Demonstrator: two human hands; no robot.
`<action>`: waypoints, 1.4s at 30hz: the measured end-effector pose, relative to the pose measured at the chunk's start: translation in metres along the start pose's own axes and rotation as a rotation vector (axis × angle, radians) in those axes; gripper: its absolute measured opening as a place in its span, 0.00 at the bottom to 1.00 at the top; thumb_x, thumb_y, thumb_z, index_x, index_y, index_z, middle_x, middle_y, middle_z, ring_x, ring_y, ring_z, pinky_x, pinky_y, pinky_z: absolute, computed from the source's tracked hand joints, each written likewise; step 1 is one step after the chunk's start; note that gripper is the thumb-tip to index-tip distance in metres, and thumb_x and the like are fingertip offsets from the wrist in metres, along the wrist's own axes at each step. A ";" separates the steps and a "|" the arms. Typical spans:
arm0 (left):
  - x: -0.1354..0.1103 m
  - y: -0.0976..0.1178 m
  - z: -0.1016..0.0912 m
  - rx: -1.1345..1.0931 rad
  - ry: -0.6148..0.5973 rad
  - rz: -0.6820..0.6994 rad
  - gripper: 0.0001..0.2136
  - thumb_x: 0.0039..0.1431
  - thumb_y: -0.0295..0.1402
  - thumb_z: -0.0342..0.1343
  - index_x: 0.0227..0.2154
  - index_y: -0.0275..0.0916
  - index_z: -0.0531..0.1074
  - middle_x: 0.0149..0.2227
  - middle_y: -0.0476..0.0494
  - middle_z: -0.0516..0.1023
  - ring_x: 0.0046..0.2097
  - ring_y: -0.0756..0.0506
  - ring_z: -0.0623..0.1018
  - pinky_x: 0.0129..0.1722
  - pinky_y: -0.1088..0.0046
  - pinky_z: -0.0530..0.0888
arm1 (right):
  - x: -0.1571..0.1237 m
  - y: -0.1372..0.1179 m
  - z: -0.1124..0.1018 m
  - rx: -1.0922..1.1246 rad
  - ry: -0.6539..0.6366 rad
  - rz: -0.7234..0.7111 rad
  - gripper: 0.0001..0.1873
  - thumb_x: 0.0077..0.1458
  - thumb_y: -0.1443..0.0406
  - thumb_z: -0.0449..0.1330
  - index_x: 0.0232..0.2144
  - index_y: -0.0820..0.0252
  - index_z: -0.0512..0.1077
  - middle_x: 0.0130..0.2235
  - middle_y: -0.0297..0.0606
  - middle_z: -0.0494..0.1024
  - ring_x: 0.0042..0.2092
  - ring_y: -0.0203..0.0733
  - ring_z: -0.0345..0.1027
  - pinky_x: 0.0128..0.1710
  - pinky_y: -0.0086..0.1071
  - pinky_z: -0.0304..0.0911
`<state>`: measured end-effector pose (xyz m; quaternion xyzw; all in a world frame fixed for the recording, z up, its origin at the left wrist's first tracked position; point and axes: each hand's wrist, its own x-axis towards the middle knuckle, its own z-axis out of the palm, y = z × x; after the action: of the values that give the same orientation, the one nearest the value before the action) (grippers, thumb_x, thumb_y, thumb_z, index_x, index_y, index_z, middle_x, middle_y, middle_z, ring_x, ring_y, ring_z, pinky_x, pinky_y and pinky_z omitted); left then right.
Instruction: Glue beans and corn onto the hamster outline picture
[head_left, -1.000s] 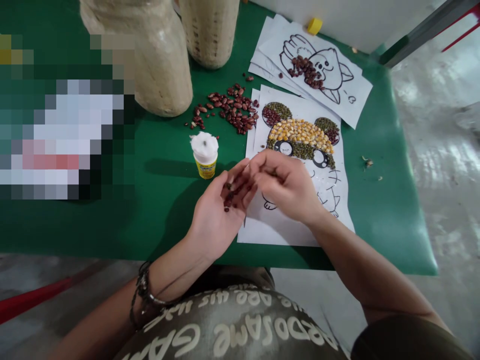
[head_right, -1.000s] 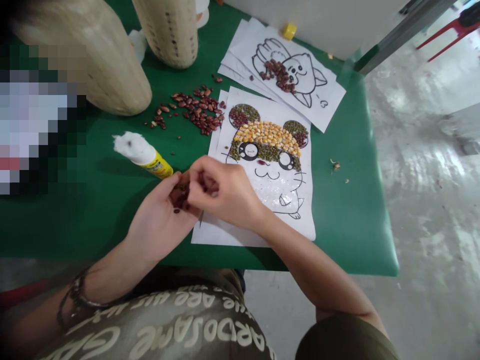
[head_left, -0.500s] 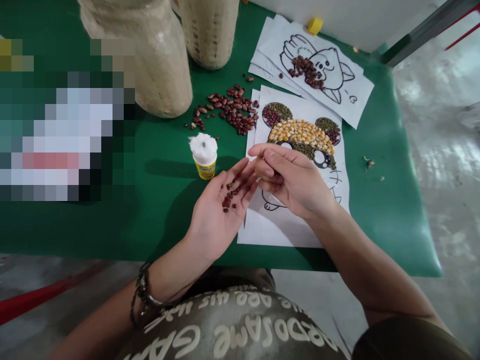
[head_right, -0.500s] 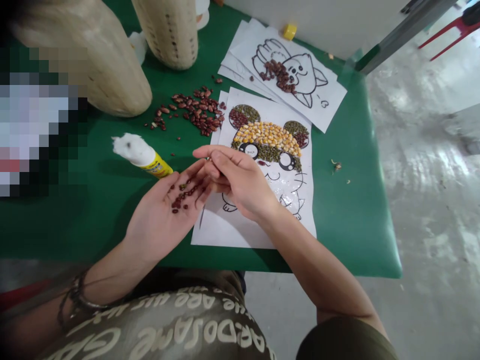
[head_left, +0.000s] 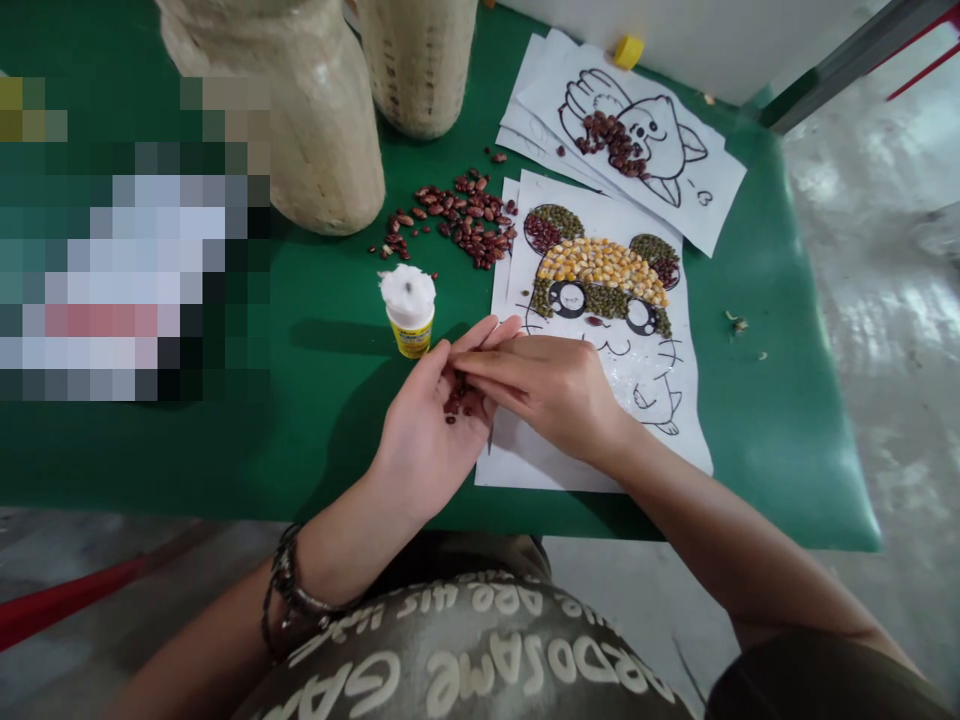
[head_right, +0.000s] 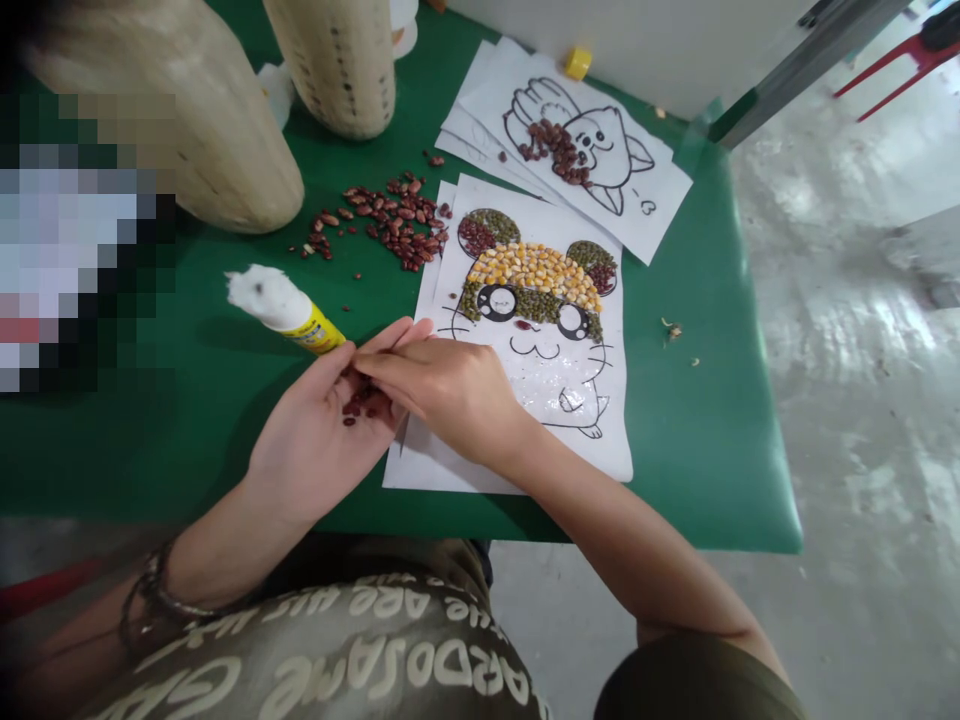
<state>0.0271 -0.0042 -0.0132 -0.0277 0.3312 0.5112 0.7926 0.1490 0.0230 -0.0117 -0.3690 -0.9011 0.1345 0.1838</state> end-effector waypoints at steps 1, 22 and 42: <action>0.000 0.000 0.000 0.007 -0.002 0.000 0.18 0.62 0.31 0.36 0.43 0.31 0.69 0.44 0.42 0.76 0.52 0.49 0.69 0.53 0.75 0.64 | -0.001 0.000 0.002 -0.042 0.003 -0.007 0.12 0.56 0.68 0.50 0.35 0.57 0.74 0.31 0.34 0.77 0.31 0.32 0.68 0.29 0.24 0.60; 0.000 0.002 0.004 -0.045 0.063 -0.023 0.17 0.60 0.31 0.38 0.41 0.32 0.71 0.43 0.43 0.77 0.53 0.47 0.69 0.54 0.71 0.64 | 0.007 -0.008 -0.001 0.598 0.272 0.385 0.04 0.53 0.68 0.47 0.28 0.57 0.59 0.19 0.25 0.62 0.18 0.27 0.55 0.18 0.23 0.55; 0.002 -0.002 0.005 -0.039 0.048 0.019 0.16 0.59 0.29 0.39 0.34 0.33 0.73 0.40 0.43 0.78 0.46 0.48 0.75 0.49 0.74 0.69 | 0.008 -0.001 -0.021 0.927 0.166 0.520 0.11 0.55 0.64 0.51 0.25 0.59 0.70 0.17 0.27 0.59 0.19 0.27 0.52 0.17 0.23 0.50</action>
<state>0.0318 -0.0019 -0.0104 -0.0520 0.3403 0.5243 0.7789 0.1521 0.0300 0.0098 -0.4697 -0.6084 0.5296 0.3587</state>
